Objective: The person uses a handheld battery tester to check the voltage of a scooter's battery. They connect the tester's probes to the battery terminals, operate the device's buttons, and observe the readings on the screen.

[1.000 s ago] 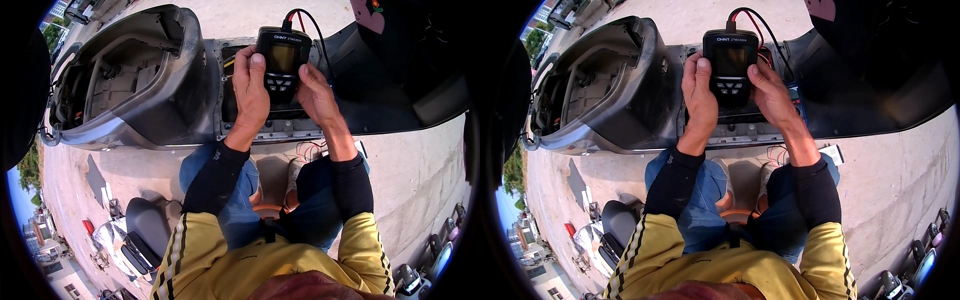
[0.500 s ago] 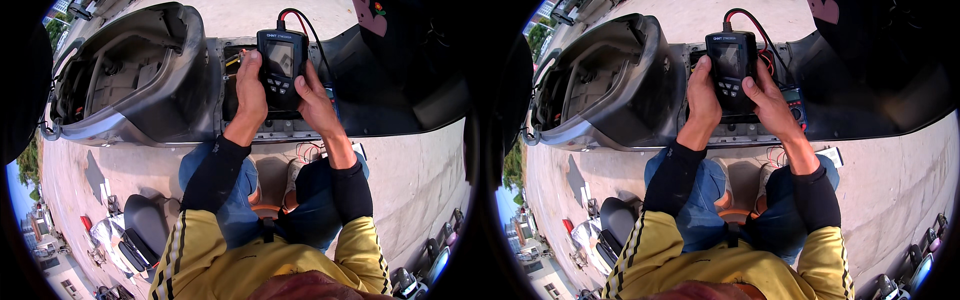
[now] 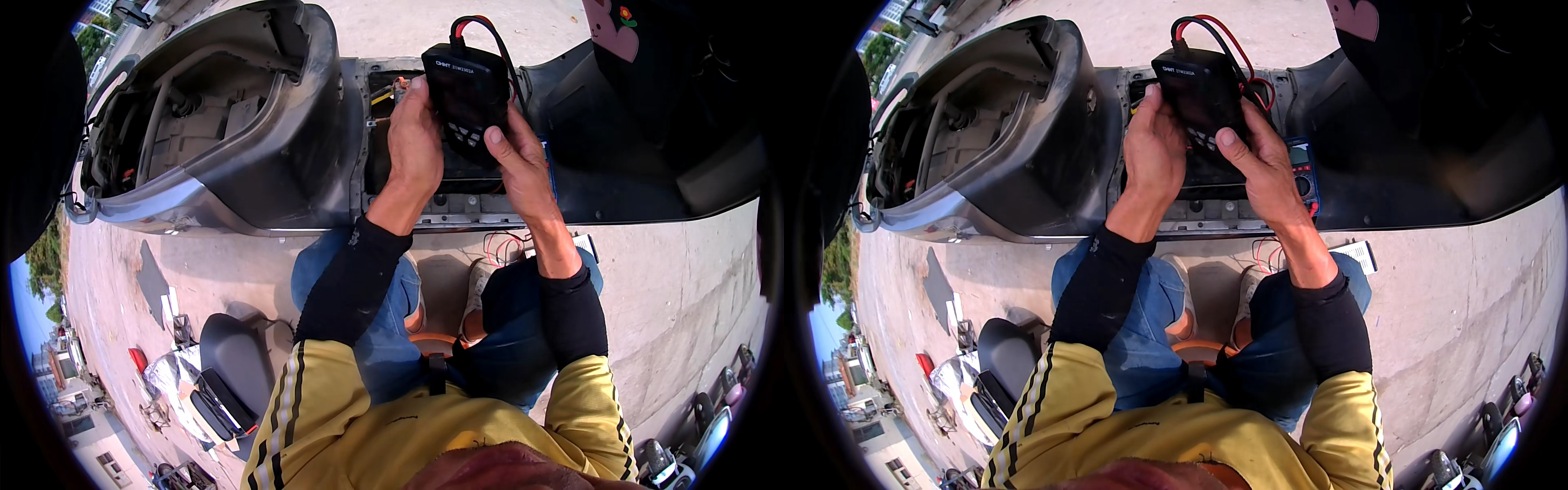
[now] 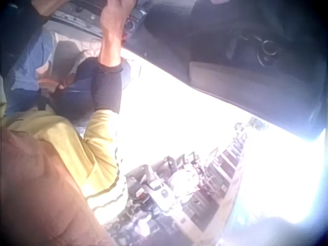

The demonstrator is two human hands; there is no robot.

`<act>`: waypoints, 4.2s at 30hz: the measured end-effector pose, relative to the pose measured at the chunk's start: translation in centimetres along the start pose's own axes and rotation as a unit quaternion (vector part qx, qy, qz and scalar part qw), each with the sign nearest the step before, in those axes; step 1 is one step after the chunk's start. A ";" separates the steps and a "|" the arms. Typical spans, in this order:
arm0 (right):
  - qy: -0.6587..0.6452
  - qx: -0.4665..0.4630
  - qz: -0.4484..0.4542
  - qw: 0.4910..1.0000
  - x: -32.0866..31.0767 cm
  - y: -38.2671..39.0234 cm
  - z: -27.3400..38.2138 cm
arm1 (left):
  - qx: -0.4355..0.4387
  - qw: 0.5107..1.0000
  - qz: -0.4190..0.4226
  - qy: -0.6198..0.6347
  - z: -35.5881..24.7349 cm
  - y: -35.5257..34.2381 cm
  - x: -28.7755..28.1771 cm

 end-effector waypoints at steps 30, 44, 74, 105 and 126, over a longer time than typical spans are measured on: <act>0.218 0.009 0.032 0.975 1.2 0.7 0.4 | 0.091 0.991 0.014 -0.093 -3.5 0.1 -0.3; 0.170 0.055 0.015 0.984 1.4 0.9 0.6 | 0.091 0.993 0.003 -0.079 -3.5 -0.1 -0.6; 0.093 0.078 0.041 0.992 1.5 1.4 -1.0 | 0.107 0.989 -0.015 -0.103 -3.6 0.0 -0.9; 0.166 0.052 0.029 0.984 1.8 1.4 -0.5 | 0.125 0.988 -0.023 -0.092 -3.8 0.5 -0.2; 0.223 0.015 0.035 0.974 1.9 1.7 -0.7 | 0.116 0.991 -0.005 -0.073 -3.6 0.5 -0.5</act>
Point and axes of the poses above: each hand's wrist, its own y-axis away from the middle knuckle, its own x-axis out of the palm, z = x × y, the point moved 2 cm from there along -y, towards the middle knuckle, and after that the axes turned 7 degrees about -x, right-handed, at the moved point
